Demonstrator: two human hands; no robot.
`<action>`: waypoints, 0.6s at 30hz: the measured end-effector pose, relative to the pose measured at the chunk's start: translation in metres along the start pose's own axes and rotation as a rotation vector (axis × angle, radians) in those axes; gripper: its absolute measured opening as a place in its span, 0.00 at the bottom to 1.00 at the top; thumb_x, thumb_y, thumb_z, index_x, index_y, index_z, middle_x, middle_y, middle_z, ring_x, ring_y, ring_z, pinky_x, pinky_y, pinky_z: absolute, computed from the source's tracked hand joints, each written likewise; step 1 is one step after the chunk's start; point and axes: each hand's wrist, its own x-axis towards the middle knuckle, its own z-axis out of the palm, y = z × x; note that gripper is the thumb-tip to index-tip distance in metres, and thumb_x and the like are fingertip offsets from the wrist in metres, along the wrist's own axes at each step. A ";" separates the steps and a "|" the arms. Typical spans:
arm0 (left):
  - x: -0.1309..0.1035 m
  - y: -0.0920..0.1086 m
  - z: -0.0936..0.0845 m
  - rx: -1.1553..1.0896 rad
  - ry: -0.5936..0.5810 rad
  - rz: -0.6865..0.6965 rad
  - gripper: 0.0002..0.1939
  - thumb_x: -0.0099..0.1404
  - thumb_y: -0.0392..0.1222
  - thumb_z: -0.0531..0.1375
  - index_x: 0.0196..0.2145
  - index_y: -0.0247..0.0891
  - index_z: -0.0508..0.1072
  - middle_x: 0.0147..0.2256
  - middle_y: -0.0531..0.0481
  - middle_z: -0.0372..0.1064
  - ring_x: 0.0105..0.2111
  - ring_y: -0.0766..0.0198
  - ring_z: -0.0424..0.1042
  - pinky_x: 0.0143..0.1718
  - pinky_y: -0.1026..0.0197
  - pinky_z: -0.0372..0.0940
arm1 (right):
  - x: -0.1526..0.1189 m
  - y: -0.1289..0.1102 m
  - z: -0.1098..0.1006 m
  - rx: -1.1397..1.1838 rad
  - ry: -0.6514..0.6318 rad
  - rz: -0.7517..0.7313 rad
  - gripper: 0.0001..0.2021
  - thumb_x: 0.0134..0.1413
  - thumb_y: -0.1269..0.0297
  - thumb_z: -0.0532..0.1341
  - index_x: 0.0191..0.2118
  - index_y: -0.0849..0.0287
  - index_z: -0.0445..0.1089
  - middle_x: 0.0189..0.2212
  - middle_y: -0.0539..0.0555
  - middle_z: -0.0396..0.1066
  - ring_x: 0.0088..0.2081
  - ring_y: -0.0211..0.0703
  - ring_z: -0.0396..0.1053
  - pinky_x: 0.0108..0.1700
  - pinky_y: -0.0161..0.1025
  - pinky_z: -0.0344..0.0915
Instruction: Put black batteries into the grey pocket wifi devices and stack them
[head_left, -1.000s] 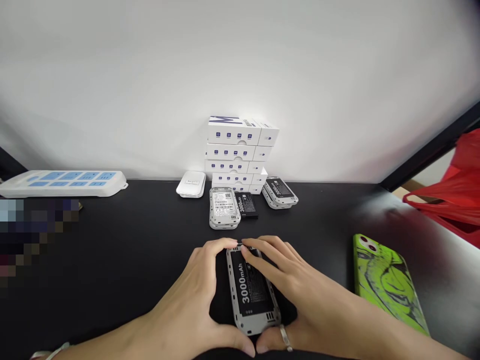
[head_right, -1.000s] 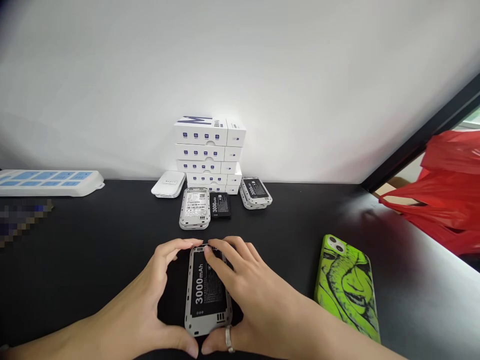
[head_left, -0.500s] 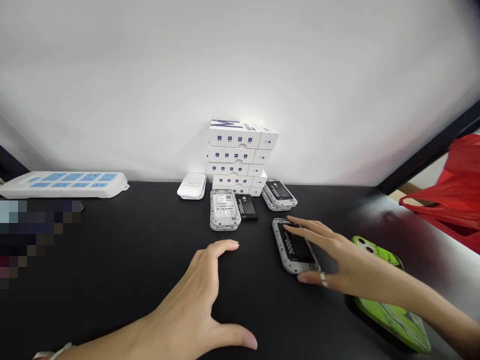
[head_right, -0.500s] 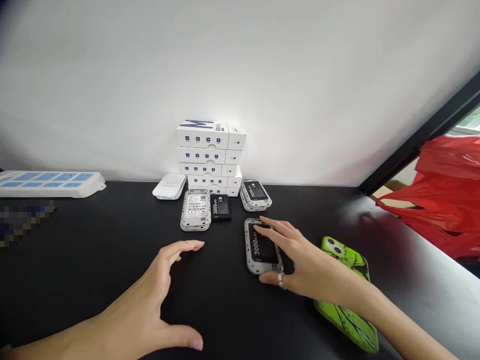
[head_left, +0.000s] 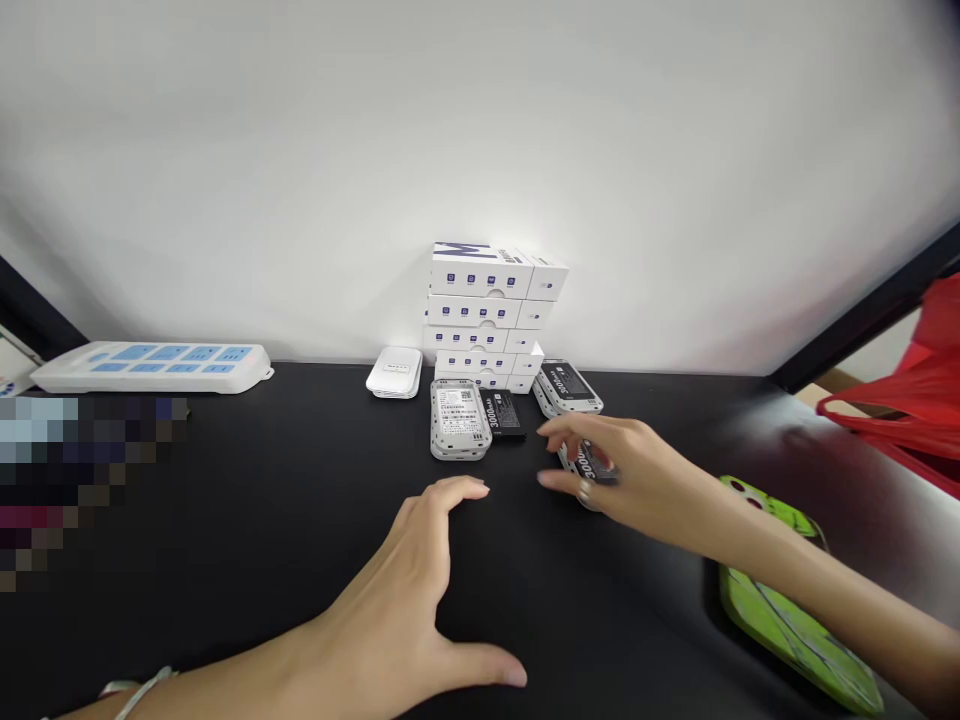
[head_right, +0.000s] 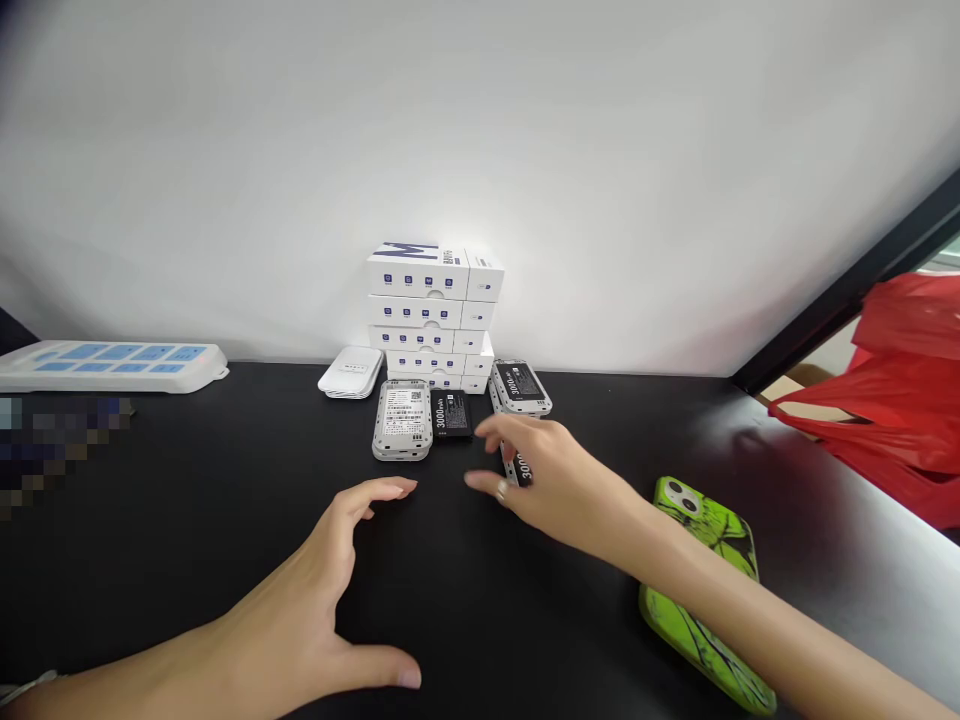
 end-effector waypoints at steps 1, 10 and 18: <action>0.000 0.000 0.000 0.006 0.009 0.020 0.47 0.50 0.54 0.72 0.58 0.58 0.47 0.63 0.46 0.48 0.59 0.39 0.58 0.54 0.30 0.61 | 0.012 -0.009 0.005 0.062 -0.013 0.023 0.13 0.57 0.52 0.59 0.43 0.54 0.65 0.31 0.53 0.75 0.32 0.47 0.72 0.36 0.45 0.69; -0.002 0.005 -0.001 0.035 0.090 0.050 0.31 0.65 0.52 0.61 0.57 0.59 0.45 0.64 0.49 0.37 0.64 0.44 0.47 0.59 0.30 0.54 | 0.081 -0.027 0.041 0.172 0.071 -0.022 0.12 0.51 0.69 0.57 0.33 0.52 0.49 0.15 0.39 0.58 0.21 0.39 0.59 0.27 0.36 0.57; 0.000 0.000 -0.003 0.071 0.091 0.029 0.43 0.58 0.52 0.67 0.59 0.55 0.40 0.65 0.44 0.32 0.64 0.40 0.44 0.60 0.31 0.54 | -0.021 -0.039 0.040 0.198 -0.059 0.053 0.12 0.51 0.71 0.55 0.30 0.52 0.47 0.17 0.40 0.56 0.18 0.34 0.56 0.21 0.32 0.53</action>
